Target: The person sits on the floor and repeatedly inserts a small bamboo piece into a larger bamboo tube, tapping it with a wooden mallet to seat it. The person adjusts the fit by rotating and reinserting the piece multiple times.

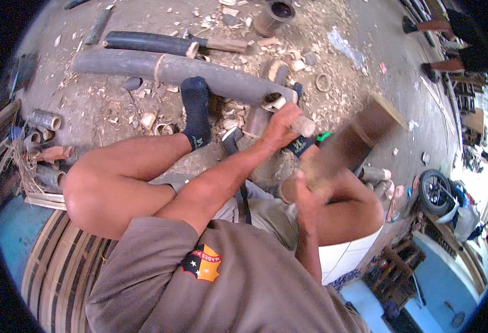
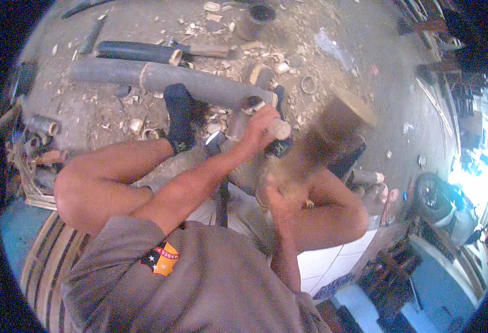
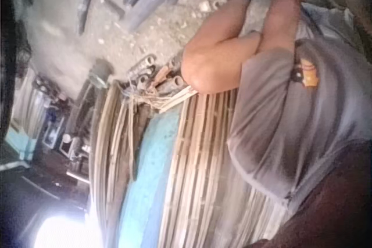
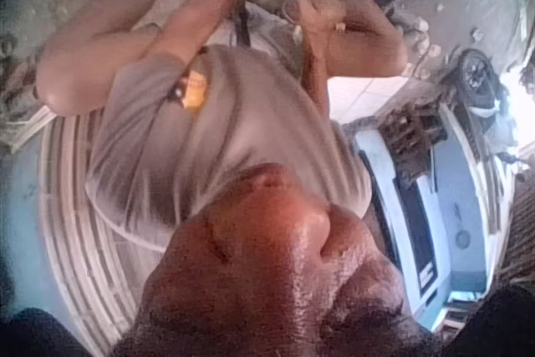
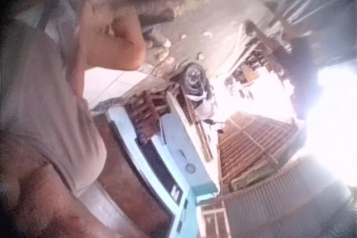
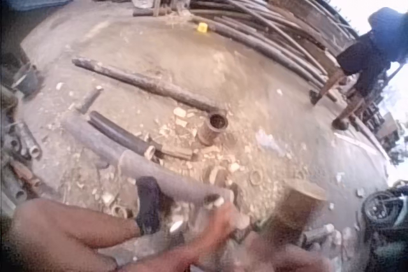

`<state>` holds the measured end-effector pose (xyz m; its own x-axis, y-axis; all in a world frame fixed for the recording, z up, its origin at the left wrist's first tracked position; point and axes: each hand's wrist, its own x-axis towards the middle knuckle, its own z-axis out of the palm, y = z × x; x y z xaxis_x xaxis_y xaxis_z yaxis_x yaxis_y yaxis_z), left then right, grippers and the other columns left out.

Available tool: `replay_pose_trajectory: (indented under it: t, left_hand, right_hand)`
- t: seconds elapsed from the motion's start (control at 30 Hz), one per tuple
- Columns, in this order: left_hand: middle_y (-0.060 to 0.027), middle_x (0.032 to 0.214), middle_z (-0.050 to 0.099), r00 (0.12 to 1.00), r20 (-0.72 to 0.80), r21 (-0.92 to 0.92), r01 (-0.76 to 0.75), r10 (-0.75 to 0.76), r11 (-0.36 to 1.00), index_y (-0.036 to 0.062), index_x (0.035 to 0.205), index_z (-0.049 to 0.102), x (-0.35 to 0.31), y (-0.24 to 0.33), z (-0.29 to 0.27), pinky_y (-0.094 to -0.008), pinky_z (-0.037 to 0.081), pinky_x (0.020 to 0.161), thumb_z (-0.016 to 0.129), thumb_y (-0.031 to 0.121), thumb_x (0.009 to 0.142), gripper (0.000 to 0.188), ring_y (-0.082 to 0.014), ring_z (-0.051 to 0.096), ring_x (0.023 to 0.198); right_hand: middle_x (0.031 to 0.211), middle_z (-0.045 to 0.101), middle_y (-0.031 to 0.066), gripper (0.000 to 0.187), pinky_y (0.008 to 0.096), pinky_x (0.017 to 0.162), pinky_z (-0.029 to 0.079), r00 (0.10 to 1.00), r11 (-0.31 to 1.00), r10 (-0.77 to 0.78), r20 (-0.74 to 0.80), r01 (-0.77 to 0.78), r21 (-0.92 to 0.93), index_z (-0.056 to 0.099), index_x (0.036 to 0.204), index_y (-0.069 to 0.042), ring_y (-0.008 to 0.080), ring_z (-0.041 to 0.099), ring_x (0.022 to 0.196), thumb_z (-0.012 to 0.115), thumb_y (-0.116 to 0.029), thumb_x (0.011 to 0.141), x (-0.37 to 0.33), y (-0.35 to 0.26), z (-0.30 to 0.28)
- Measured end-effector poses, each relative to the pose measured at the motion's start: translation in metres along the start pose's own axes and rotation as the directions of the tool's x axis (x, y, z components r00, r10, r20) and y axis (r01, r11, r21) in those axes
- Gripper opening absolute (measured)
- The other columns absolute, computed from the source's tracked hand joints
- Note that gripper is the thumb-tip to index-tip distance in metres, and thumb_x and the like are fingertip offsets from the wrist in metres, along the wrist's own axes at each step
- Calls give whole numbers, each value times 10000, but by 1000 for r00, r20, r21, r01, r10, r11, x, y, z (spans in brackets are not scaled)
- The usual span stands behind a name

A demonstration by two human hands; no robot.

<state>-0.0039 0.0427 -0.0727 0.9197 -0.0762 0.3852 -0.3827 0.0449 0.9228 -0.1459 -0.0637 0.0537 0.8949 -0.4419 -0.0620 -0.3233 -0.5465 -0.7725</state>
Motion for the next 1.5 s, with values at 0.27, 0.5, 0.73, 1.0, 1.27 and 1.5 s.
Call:
replay_pose_trajectory:
  t: [0.27, 0.5, 0.73, 1.0, 1.27, 1.5]
  left_hand:
    - [-149, 996, 539, 999, -6, 92, -47, 47, 995, 17, 1068, 585, -8, -11, -1, -417, 480, 879, 783, 25, 743, 380, -369, 567, 965]
    - [-122, 1079, 706, 820, -247, -115, 504, -516, 856, 21, 1185, 620, 31, 7, 0, -369, 532, 911, 772, 79, 806, 412, -212, 673, 1003]
    - [-55, 1088, 716, 843, 11, -227, 525, -537, 820, 30, 1203, 643, 98, 6, -60, -333, 541, 883, 891, 290, 825, 521, -154, 667, 990]
    - [-32, 1067, 742, 814, 107, -174, 581, -571, 795, 18, 1149, 710, 85, -4, -56, -329, 524, 914, 899, 318, 825, 480, -141, 670, 979]
    - [-33, 1082, 743, 830, 133, -183, 558, -542, 809, 11, 1148, 709, 81, -5, -58, -328, 517, 938, 881, 296, 848, 448, -135, 663, 992]
    - [-26, 1054, 741, 805, 156, -220, 593, -572, 775, 22, 1129, 720, 77, -33, -59, -329, 528, 922, 889, 305, 825, 448, -134, 668, 972]
  right_hand:
    - [1247, 657, 130, 724, 354, 1013, 507, 920, 962, 257, 295, -274, 15, 449, 1445, 36, 221, 644, 1131, 823, -36, 830, 9, -20, 15]
    - [1337, 655, 241, 921, 418, 1053, 507, 999, 996, 18, -35, -15, 87, 399, 1534, 25, 345, 662, 1216, 886, -180, 779, 4, 7, -16]
    - [1231, 696, 169, 717, 381, 991, 536, 993, 949, 46, 111, -78, 306, 459, 1433, 8, 239, 686, 1115, 840, -108, 837, 25, -18, -23]
    - [1191, 664, 66, 584, 328, 968, 515, 984, 965, 37, 177, -81, 250, 484, 1388, -11, 161, 643, 1075, 772, -35, 880, 24, -26, -16]
    - [1206, 664, 84, 615, 334, 974, 515, 983, 962, 6, 184, -56, 268, 473, 1398, -8, 173, 652, 1078, 783, -36, 867, 34, -34, -19]
    - [1238, 676, 120, 717, 359, 977, 528, 981, 964, -152, 120, 120, 238, 459, 1431, -15, 204, 669, 1123, 821, -78, 815, 61, -80, -21]
